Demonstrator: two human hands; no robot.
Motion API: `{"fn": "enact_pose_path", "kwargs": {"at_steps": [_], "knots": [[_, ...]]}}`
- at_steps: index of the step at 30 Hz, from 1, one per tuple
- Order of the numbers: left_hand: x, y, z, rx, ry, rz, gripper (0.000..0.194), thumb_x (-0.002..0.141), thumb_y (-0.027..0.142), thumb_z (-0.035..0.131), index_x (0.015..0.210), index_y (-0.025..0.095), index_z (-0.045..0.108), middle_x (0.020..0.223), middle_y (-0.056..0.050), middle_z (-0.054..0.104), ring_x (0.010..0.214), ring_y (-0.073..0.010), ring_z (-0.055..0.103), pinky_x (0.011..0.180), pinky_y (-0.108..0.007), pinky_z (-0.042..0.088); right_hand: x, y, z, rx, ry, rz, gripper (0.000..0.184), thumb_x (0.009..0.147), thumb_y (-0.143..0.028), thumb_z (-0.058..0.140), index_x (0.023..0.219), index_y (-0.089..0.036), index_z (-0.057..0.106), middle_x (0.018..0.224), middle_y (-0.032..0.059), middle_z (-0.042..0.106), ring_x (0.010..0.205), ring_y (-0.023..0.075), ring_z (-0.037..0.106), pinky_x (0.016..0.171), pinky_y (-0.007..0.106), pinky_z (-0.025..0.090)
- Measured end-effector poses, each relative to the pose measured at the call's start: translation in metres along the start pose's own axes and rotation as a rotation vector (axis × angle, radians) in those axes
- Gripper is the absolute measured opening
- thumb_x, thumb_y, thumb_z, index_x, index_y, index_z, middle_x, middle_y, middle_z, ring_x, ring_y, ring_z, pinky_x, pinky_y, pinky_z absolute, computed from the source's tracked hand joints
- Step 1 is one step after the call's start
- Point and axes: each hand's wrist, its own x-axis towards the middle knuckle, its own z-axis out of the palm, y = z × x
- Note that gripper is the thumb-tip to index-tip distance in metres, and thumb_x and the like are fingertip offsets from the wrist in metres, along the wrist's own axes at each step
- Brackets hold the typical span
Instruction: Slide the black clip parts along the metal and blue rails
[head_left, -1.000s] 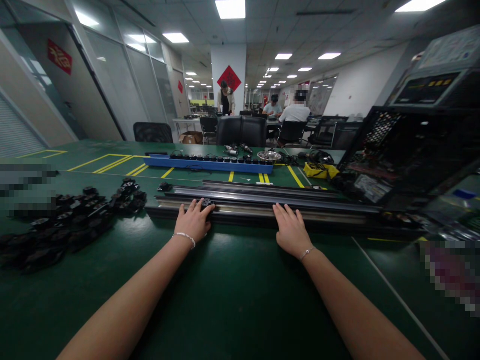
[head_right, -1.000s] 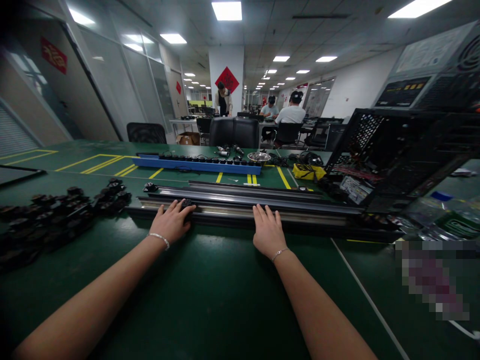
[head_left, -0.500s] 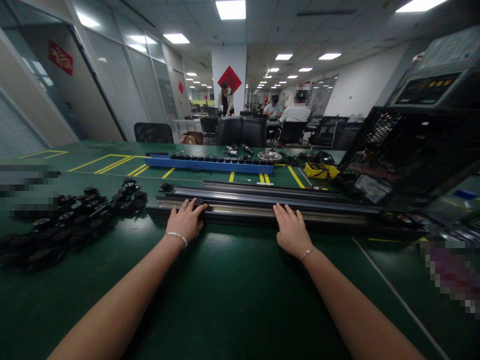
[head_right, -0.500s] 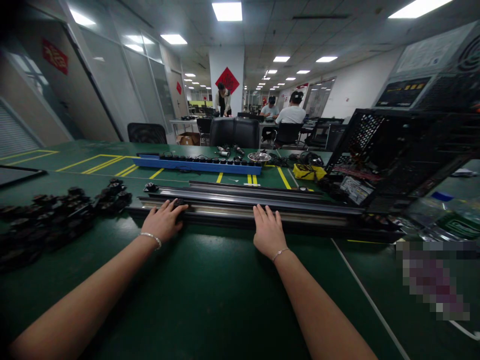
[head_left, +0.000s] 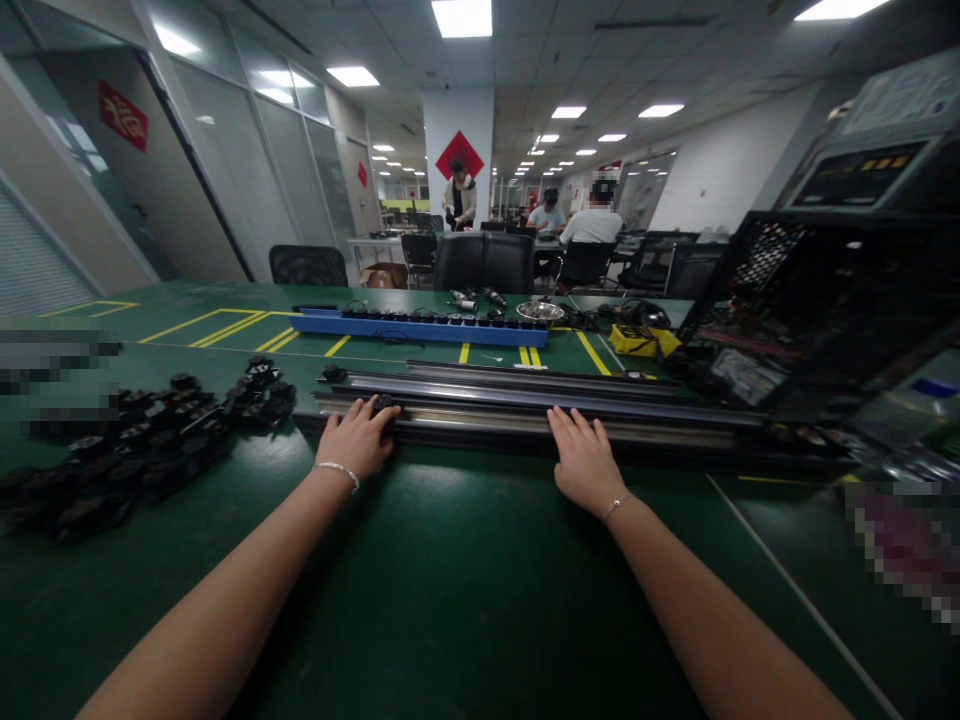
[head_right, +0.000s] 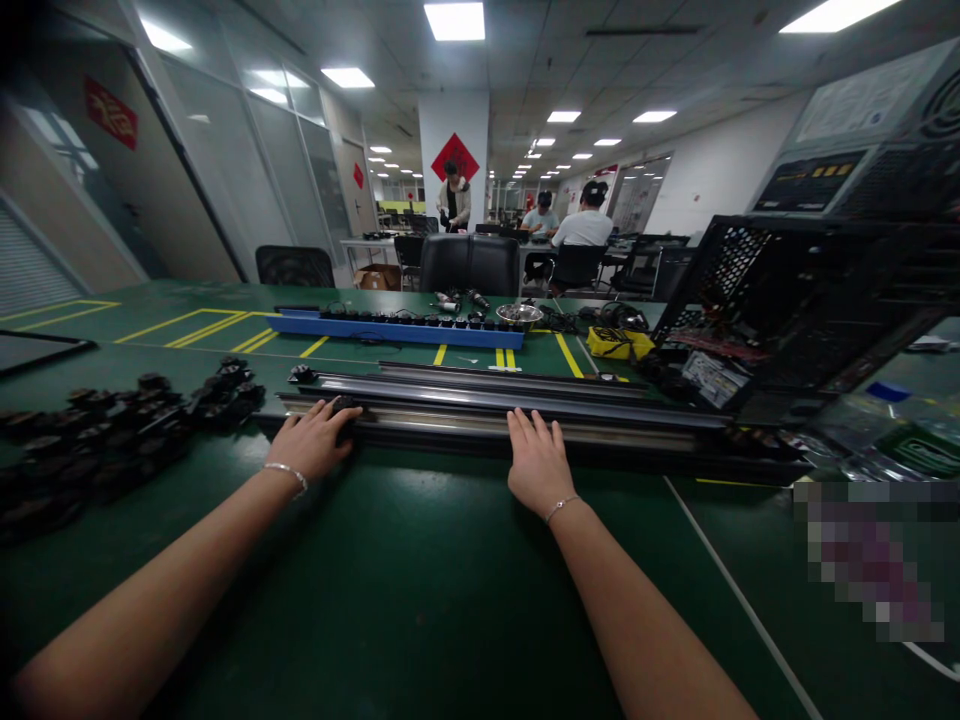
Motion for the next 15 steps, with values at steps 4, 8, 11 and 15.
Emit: {"fn": "enact_pose_path", "kwargs": {"at_steps": [4, 8, 11, 15], "knots": [[0.001, -0.009, 0.002, 0.003, -0.008, -0.015, 0.054, 0.080, 0.035, 0.047, 0.133, 0.035, 0.039, 0.145, -0.007, 0.037, 0.133, -0.0302, 0.032, 0.099, -0.049, 0.032, 0.000, 0.000, 0.001, 0.010, 0.010, 0.000, 0.071, 0.071, -0.010, 0.040, 0.141, -0.012, 0.030, 0.147, 0.0061, 0.033, 0.134, 0.0251, 0.025, 0.110, 0.048, 0.019], [0.001, -0.016, 0.003, 0.002, -0.013, -0.023, 0.055, 0.079, 0.036, 0.047, 0.133, 0.035, 0.039, 0.146, -0.006, 0.037, 0.133, -0.0299, 0.031, 0.099, -0.049, 0.033, 0.001, 0.001, 0.002, 0.016, 0.011, 0.001, 0.071, 0.071, -0.010, 0.039, 0.141, -0.011, 0.031, 0.147, 0.0057, 0.033, 0.134, 0.0254, 0.026, 0.109, 0.048, 0.019], [0.002, -0.019, 0.002, 0.007, -0.028, -0.027, 0.055, 0.079, 0.037, 0.047, 0.133, 0.035, 0.039, 0.146, -0.005, 0.036, 0.133, -0.0304, 0.032, 0.099, -0.050, 0.033, 0.001, 0.000, 0.001, 0.014, 0.007, 0.002, 0.070, 0.071, -0.010, 0.039, 0.141, -0.011, 0.031, 0.147, 0.0060, 0.033, 0.134, 0.0255, 0.026, 0.109, 0.049, 0.019], [0.002, -0.026, 0.002, 0.016, -0.041, -0.047, 0.055, 0.079, 0.038, 0.047, 0.134, 0.035, 0.039, 0.146, -0.005, 0.036, 0.133, -0.0307, 0.031, 0.099, -0.050, 0.033, 0.000, 0.000, 0.001, -0.001, 0.008, 0.002, 0.070, 0.071, -0.010, 0.039, 0.141, -0.012, 0.031, 0.147, 0.0059, 0.033, 0.134, 0.0249, 0.026, 0.109, 0.048, 0.019]]}}
